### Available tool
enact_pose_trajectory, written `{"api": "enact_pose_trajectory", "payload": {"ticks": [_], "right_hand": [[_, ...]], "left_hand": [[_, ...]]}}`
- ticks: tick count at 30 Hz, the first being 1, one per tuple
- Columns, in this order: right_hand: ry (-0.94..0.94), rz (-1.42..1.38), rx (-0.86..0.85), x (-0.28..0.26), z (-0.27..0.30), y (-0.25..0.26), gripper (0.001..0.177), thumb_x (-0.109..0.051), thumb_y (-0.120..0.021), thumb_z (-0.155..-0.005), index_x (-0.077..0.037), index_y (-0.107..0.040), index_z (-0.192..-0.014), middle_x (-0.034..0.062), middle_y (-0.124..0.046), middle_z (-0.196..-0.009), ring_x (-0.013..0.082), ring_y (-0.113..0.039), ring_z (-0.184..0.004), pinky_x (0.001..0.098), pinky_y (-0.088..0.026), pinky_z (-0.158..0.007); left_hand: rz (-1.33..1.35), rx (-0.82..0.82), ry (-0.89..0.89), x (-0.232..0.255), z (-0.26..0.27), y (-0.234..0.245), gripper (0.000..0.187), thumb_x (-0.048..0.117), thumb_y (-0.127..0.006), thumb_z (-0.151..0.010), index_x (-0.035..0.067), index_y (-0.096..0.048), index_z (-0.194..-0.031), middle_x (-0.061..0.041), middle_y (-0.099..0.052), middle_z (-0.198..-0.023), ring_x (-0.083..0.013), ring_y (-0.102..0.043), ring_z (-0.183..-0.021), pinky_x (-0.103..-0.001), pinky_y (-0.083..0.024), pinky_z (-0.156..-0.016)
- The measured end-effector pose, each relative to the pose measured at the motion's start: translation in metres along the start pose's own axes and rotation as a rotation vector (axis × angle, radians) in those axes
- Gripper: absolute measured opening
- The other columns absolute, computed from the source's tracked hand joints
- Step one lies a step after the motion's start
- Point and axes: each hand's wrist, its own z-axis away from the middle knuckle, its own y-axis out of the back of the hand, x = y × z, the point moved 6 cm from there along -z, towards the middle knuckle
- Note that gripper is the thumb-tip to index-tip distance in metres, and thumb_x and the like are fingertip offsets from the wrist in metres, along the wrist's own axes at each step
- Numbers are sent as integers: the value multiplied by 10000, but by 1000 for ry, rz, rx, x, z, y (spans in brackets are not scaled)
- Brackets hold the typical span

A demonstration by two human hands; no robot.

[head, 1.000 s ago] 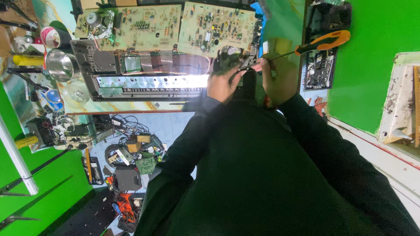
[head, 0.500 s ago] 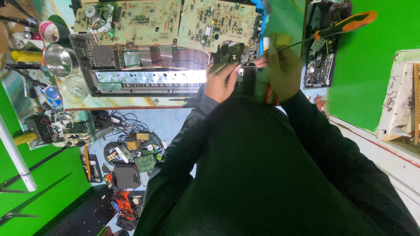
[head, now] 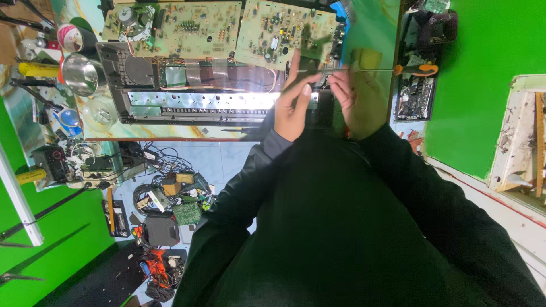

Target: The person disassembles an electronic device on a workbench, using a screwdriver to remove screws and a brush to clean internal components. They handle circuit boards, speakers, and screws, placing removed screws into a small metal bowl.

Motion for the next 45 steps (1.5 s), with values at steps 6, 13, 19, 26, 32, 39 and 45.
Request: {"api": "enact_pose_trajectory", "payload": {"ticks": [6, 13, 19, 26, 32, 39, 45], "right_hand": [[-125, 218, -63, 20, 3, -14, 477, -420, -573, -1076, -35, -555, -1357, 75, -658, -1179, 210, -661, -1105, 382, -526, -1035], [-463, 463, -308, 19, 23, -41, 726, -615, -342, -1068, 18, -614, -1299, 105, -686, -1065, 204, -657, -948, 350, -539, -880], [-505, 953, -532, 9, 43, -79, 625, -494, -415, -1013, 19, -584, -1328, 138, -694, -1160, 201, -670, -1006, 354, -549, -907], [-438, 919, -474, -40, 77, -124, 411, -320, -443, -1054, 1, -612, -1247, 145, -693, -1030, 184, -683, -863, 315, -533, -754], [293, 1115, -386, -80, 84, -194, 188, -141, -556, -1105, -4, -639, -1202, 104, -647, -1082, 161, -630, -890, 307, -523, -823], [717, 1428, -599, -52, 106, -277, 262, -34, -646, -1024, -51, -686, -1282, 137, -673, -1216, 280, -695, -1042, 342, -548, -902], [765, 1402, -736, 17, 134, -326, 282, -48, -711, -946, -47, -700, -1227, 151, -678, -1202, 315, -693, -1068, 367, -558, -915]], "left_hand": [[800, 59, 185, -32, -11, -17, 360, 254, -476, -1161, -44, -604, -1317, -153, -654, -1355, -225, -584, -1340, -350, -435, -1188], [1050, 258, 139, -36, -36, 1, 275, 262, -517, -1118, -6, -576, -1143, -40, -552, -894, -162, -613, -900, -412, -542, -1022], [1046, 353, 175, -19, -38, 14, 269, 242, -519, -1124, -20, -574, -1145, 17, -367, -827, -111, -347, -736, -287, -353, -695], [751, 150, 62, 35, -32, 35, 320, 258, -455, -1158, -26, -597, -1189, 25, -387, -788, -85, -346, -724, -263, -352, -681], [355, 0, 30, 80, -7, 48, 346, 268, -407, -1179, -4, -620, -1199, 25, -478, -823, -77, -440, -784, -252, -405, -749], [235, -58, -7, 119, 27, 87, 371, 262, -385, -1173, -3, -637, -1237, 22, -518, -875, -84, -460, -820, -248, -420, -777], [-7, 68, -148, 136, 76, 164, 309, 209, -428, -1169, 0, -655, -1193, -53, -655, -980, -123, -619, -908, -280, -509, -846]]}}
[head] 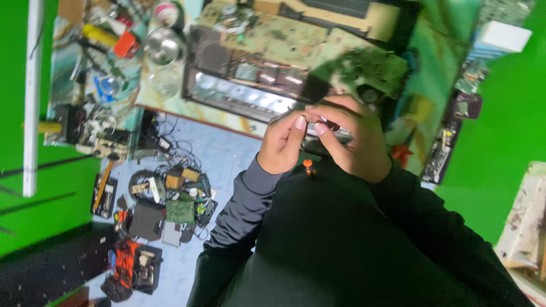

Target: The person disassembles an electronic device on a workbench, using a screwdriver to remove screws and a brush to clean internal components. They handle circuit boards, speakers, and screws, placing removed screws into a small metal bowl.

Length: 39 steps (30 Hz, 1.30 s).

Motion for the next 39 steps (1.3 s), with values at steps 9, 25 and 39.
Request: {"api": "enact_pose_trajectory", "payload": {"ticks": [9, 25, 39], "right_hand": [[-106, -263, -231, -92, -22, -180, 213, -23, -714, -936, -35, -720, -1148, 90, -707, -1009, 171, -672, -810, 280, -531, -736], [-376, -500, -774, -139, -30, -401, 160, -123, -716, -929, -11, -730, -1043, 37, -751, -919, 94, -677, -849, 249, -516, -764], [-219, -514, -875, -134, -142, -505, 149, -148, -730, -941, -42, -740, -1047, 34, -724, -867, 69, -622, -740, 233, -507, -679]], "left_hand": [[-49, 159, 120, 8, 122, 166, 273, 174, -479, -1131, -23, -666, -1121, -79, -711, -950, -97, -634, -909, -279, -540, -849], [250, 320, 425, -40, 282, 327, 327, 268, -610, -1080, -3, -789, -1046, 3, -767, -916, -12, -612, -856, -217, -507, -762], [178, 670, 549, -70, 258, 463, 177, 145, -783, -948, -29, -750, -947, 59, -550, -751, -18, -437, -703, -200, -340, -622]]}}
